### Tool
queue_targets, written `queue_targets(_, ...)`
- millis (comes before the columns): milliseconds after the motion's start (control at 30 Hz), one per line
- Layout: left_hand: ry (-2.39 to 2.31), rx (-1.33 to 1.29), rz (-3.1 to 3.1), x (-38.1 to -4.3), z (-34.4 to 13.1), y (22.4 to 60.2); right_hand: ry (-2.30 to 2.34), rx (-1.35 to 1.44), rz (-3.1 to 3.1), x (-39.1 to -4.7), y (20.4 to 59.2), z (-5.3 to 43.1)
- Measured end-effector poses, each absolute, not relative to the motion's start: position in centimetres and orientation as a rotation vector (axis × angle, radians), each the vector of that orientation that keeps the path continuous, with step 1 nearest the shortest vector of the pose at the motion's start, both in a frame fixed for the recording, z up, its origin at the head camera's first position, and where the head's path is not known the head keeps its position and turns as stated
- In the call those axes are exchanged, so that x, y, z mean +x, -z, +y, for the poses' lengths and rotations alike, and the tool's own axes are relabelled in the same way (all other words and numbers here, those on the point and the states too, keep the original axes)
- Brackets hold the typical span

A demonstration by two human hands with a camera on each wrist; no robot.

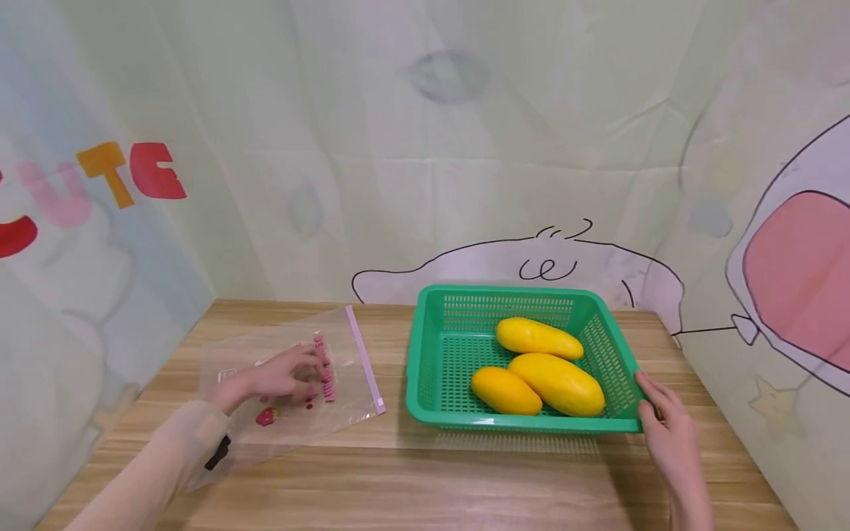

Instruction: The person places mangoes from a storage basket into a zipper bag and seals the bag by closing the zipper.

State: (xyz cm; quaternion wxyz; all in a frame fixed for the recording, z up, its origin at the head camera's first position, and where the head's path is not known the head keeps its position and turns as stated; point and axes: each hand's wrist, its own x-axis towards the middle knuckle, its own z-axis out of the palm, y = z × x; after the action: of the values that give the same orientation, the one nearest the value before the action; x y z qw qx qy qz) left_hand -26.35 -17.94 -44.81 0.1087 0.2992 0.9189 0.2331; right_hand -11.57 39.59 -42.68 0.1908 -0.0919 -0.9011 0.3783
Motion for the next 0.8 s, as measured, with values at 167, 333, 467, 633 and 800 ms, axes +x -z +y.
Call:
queue_targets(167, -0.678, 0.862, 2.787, -25.9, -17.7, 45.2, -1.068, -0.257, -2.535, -11.6, 42.7, 39.5)
queue_targets(333, -0.700, 0.681, 2.948, -25.0, -17.2, 45.0, -1.072, -0.261, -2.540, -11.7, 42.7, 39.5)
queue_targets(467, -0.692, 0.408, 3.005, -24.2, -16.7, 45.0, -1.070, -0.264, -2.538, -11.6, 42.7, 39.5)
queue_targets(633, -0.630, 0.233, 3.005, -23.4, -16.2, 45.0, -1.065, -0.275, -2.543, -11.6, 42.7, 39.7)
queue_targets(800, -0.540, 0.208, 3.024, -23.1, -16.2, 45.1, -1.058, -0.280, -2.547, -11.6, 42.7, 39.7)
